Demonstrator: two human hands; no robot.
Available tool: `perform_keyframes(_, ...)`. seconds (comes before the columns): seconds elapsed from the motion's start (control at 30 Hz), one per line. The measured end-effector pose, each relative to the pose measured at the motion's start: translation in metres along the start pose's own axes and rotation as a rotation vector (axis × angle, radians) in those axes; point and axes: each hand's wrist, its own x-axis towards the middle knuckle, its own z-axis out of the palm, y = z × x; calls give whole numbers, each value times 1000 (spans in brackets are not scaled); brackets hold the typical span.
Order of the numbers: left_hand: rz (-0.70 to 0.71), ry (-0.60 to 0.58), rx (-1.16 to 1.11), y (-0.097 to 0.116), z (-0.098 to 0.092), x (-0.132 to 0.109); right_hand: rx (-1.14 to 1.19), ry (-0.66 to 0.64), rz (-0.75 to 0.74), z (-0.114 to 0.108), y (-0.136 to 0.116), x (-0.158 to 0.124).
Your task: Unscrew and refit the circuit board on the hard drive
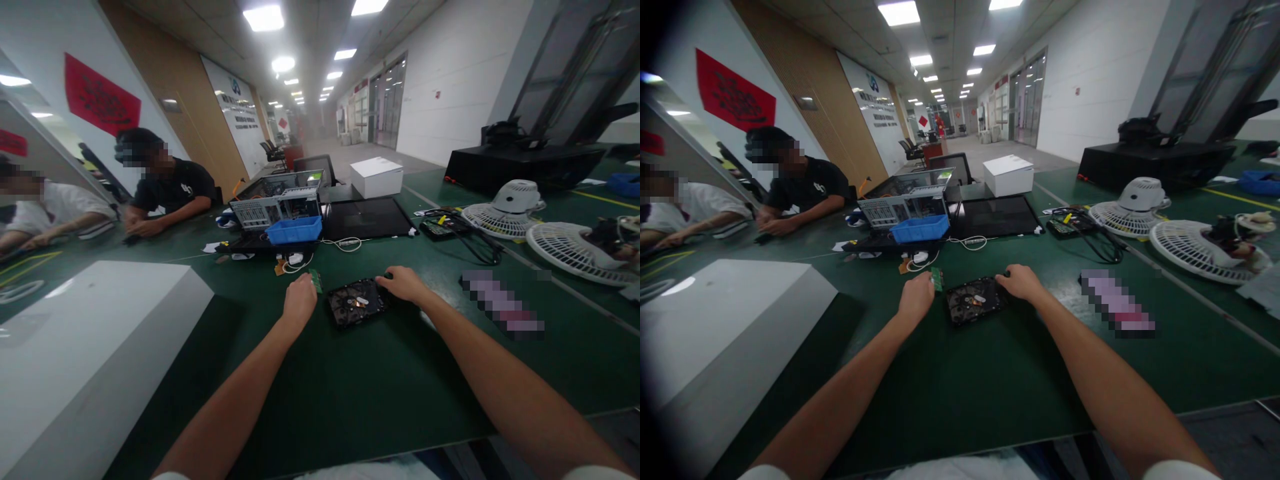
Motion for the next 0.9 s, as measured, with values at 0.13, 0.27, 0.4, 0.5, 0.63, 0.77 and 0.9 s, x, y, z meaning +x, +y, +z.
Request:
perform_keyframes(0.13,30,19,-21,-1,3,5,-8,6,4,0,-1,-1)
perform_keyframes(0.27,3,101,-66,-15,1,8,-5,9,-2,0,-1,-1)
perform_keyframes(0.4,-84,220,-197,-33,-6,8,13,21,-3,1,0,0)
perform_keyframes(0.5,-106,282,-309,-29,-10,5,92,17,22,-1,1,1)
perform_keyframes(0.63,21,319,-525,8,-6,-9,352,75,29,-12,-5,-6)
perform_keyframes(0.77,109,294,-801,49,6,-28,908,-136,-109,-23,-20,-20)
perform_keyframes(0.9,206,318,-864,66,13,-41,1129,-279,-121,-24,-32,-28)
